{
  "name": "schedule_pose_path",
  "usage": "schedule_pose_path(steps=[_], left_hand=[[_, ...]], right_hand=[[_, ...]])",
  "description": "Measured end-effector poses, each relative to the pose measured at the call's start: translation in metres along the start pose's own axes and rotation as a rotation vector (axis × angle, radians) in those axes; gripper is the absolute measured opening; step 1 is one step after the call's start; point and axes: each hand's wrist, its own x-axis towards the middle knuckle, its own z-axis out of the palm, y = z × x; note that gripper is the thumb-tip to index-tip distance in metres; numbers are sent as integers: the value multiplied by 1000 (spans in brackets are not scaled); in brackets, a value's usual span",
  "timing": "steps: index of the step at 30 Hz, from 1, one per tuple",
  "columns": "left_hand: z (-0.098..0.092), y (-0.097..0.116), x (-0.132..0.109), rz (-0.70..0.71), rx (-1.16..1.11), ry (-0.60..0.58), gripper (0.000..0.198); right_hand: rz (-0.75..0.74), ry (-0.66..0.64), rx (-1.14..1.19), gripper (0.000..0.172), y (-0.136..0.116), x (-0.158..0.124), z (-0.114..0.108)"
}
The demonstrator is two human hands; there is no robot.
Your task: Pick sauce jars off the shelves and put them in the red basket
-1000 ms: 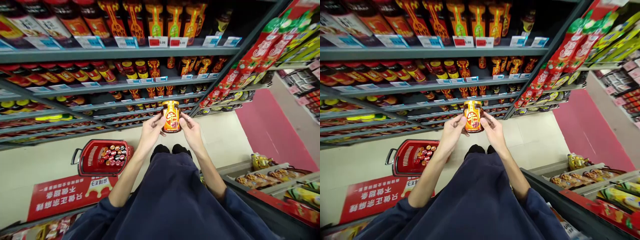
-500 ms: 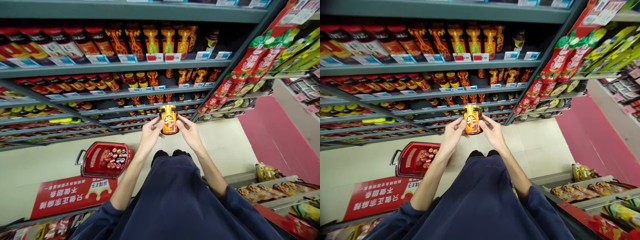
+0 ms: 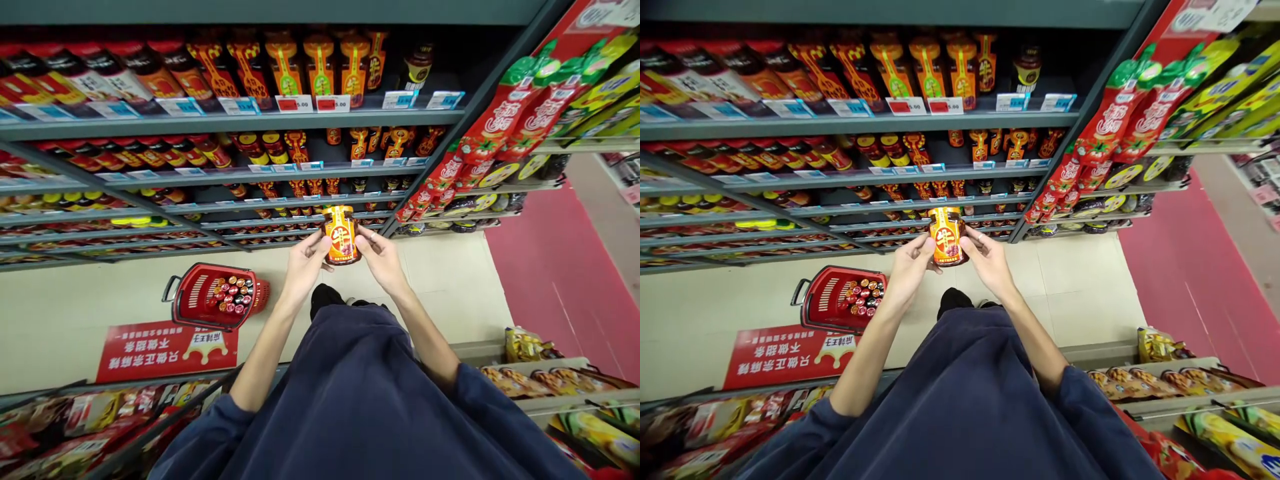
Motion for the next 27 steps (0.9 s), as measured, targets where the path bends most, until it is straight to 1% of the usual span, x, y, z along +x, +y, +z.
schedule_pose_path(steps=[2,6,9,12,14,15,17,19,21,23,25,27], left_hand=[[0,-3,-4,0,-10,8,66],[2,0,-5,-14,-21,25,72],[2,-1,3,-48,-29,39,76],[-2,-13,20,-91,-24,30,76],[-6,-27,37,-134,-15,-4,74],[-8,-35,47,-153,-9,-30,73],[-12,-52,70,-166,2,-80,69],[-15,-69,95,-139,5,-136,67],[-20,-84,123,-88,-6,-183,66],[-25,-94,150,-22,-2,-212,62],[-30,-96,177,70,51,-209,56],[-33,-91,202,196,147,-182,52]], right_hand=[[1,-22,-2,72,0,-2,-2],[25,-64,14,68,-7,-2,-5],[57,-104,36,60,-8,5,-9],[129,-128,30,53,3,22,-15],[179,-135,7,51,17,40,-20],[191,-141,-9,54,25,50,-23],[192,-184,-52,65,40,75,-31],[176,-259,-104,75,54,101,-38],[156,-321,-159,75,67,129,-43],[124,-350,-201,74,78,157,-45],[58,-365,-234,75,85,183,-42],[-53,-361,-291,78,88,208,-38]])
